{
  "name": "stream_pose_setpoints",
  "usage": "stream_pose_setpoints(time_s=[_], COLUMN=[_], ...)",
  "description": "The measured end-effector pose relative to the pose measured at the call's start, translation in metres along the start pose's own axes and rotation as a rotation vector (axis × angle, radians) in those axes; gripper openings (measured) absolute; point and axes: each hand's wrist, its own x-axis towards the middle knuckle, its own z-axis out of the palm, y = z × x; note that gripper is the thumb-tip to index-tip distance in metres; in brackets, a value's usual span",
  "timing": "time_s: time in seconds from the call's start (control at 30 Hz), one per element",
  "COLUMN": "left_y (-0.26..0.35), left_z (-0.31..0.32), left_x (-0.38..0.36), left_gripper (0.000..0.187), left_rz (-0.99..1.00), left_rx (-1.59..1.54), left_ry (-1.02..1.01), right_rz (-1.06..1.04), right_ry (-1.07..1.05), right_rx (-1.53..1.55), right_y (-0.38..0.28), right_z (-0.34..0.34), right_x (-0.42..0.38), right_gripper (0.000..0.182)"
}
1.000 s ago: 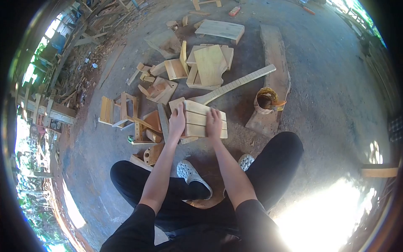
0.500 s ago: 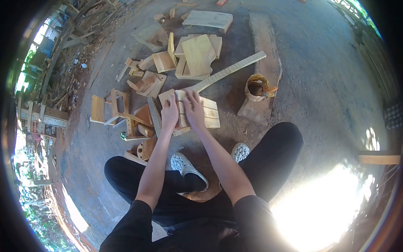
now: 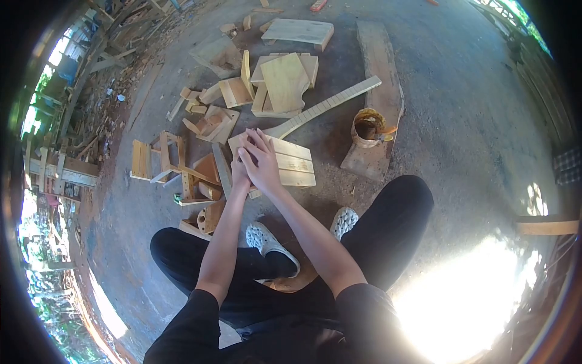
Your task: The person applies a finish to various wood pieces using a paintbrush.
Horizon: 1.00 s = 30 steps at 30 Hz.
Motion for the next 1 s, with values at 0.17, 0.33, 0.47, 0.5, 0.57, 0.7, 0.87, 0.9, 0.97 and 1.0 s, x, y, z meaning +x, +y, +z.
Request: stream_pose_setpoints(time_s=[0.17,0.33,0.47,0.5,0.57,0.7,0.87,0.9,0.97,1.0], left_y=[-0.034,0.042,0.107,0.101,0.098,0.070,0.066,0.056,0.056,0.058], left_z=[-0.003,-0.015,-0.003,0.001,0.001,-0.004,-0.019,-0.021,-0.017,-0.017], left_x=[0.009,-0.005,-0.015,-0.015,-0.013,-0.002,0.002,0.006,0.004,0.002], left_gripper=[0.058,0.069,0.089,0.091,0.091,0.093,0.088,0.087,0.086,0.086], left_rz=[0.392,0.196,-0.422,-0.353,-0.362,-0.449,-0.579,-0.639,-0.589,-0.539], left_rx=[-0.170,0.236,0.193,0.209,0.193,-0.113,-0.401,-0.447,-0.539,-0.622], left_ry=[-0.169,-0.084,0.155,0.214,0.228,0.139,0.095,0.091,0.108,0.122], right_rz=[-0.103,0.029,0.389,0.390,0.474,0.672,0.115,0.124,0.104,0.105], right_ry=[-0.014,0.046,0.144,0.141,0.086,0.083,-0.053,-0.117,-0.142,-0.140], right_rx=[-0.026,0.093,0.137,0.135,-0.055,-0.091,-0.095,-0.108,-0.075,-0.074], right_y=[-0.007,-0.005,0.046,0.061,0.092,0.145,0.062,0.035,0.009,0.010], right_z=[0.003,0.002,0.004,0.001,-0.010,-0.001,0.000,-0.001,0.002,0.000], right_x=[0.001,0.004,-0.003,-0.011,-0.026,-0.050,-0.030,-0.022,-0.019,-0.024], right_gripper=[0.060,0.062,0.058,0.058,0.058,0.069,0.068,0.067,0.061,0.061])
